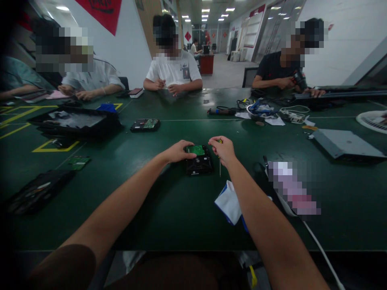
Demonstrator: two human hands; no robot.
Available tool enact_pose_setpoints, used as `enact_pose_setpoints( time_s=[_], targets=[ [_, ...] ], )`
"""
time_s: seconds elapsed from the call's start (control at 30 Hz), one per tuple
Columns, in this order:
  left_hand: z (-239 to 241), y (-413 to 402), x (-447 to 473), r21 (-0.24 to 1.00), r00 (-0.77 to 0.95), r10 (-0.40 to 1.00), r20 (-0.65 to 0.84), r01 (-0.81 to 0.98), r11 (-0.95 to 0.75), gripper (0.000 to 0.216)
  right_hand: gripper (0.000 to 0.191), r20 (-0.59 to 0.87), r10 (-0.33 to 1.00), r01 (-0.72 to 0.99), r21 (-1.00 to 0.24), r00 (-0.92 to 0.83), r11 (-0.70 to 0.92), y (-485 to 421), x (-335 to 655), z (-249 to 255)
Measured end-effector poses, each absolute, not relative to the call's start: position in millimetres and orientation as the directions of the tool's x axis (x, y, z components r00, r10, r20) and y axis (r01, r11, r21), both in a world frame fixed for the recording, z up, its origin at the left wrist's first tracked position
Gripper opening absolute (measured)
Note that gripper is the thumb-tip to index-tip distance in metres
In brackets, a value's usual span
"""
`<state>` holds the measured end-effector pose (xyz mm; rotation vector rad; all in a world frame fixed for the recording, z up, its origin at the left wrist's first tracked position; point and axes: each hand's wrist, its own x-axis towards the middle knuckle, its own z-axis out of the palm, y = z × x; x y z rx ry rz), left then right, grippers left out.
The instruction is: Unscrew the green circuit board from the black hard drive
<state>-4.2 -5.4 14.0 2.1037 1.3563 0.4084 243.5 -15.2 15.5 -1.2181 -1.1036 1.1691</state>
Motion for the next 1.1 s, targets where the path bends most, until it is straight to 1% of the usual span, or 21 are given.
enact_pose_setpoints(
  time_s=[0.1, 0.23, 0.33, 0.43, 0.47, 0.57, 0.7, 0.8, 0.9, 1.1],
  targets=[
    [13.0, -5.8, -4.2, 0.626, 0.437, 0.899, -0.034, 0.71, -0.322, 0.08, 0.017, 0.014, 0.995, -0.056, -0.998, 0.097, 0.019, -17.7, 238.7, 30.8],
    [14.1, -6.4, -4.0, 0.625, 0.454, 0.891, -0.028, 0.703, -0.338, 0.082, 0.016, -0.012, 0.999, -0.008, -1.0, 0.052, -0.012, -21.3, 233.7, 41.1],
    [16.9, -7.8, -2.9, 0.63, 0.498, 0.866, -0.045, 0.687, -0.362, 0.079, 0.014, -0.017, 0.998, 0.089, -0.996, 0.052, -0.021, -23.4, 233.6, 34.7],
    [19.6, -10.4, -0.2, 0.638, 0.543, 0.838, -0.05, 0.664, -0.391, 0.077, 0.011, 0.014, 0.995, 0.226, -0.974, 0.094, -0.008, -25.0, 239.4, 22.2],
    [20.2, -11.4, 0.9, 0.64, 0.555, 0.831, -0.049, 0.656, -0.4, 0.078, 0.01, 0.04, 0.994, 0.292, -0.956, 0.097, 0.01, -25.6, 242.3, 18.4],
    [21.5, -14.1, 3.6, 0.646, 0.572, 0.818, -0.054, 0.645, -0.408, 0.077, 0.011, 0.147, 0.989, 0.493, -0.861, 0.006, 0.125, -27.8, 250.3, 10.5],
    [21.4, -15.5, 4.1, 0.652, 0.571, 0.819, -0.05, 0.64, -0.407, 0.077, 0.011, 0.18, 0.976, 0.625, -0.75, -0.121, 0.216, -29.8, 251.3, 7.2],
    [19.9, -14.8, 3.1, 0.655, 0.563, 0.825, -0.046, 0.64, -0.401, 0.08, 0.01, 0.228, 0.962, 0.716, -0.645, -0.153, 0.267, -29.0, 246.8, 6.2],
    [17.8, -13.4, 2.3, 0.668, 0.558, 0.828, -0.049, 0.634, -0.388, 0.082, 0.011, 0.276, 0.946, 0.748, -0.589, -0.169, 0.306, -28.0, 243.7, 4.9],
    [14.2, -11.7, 2.6, 0.705, 0.555, 0.831, -0.037, 0.604, -0.372, 0.085, 0.013, 0.316, 0.916, 0.746, -0.541, -0.248, 0.389, -28.0, 244.3, 3.9]
  ],
)
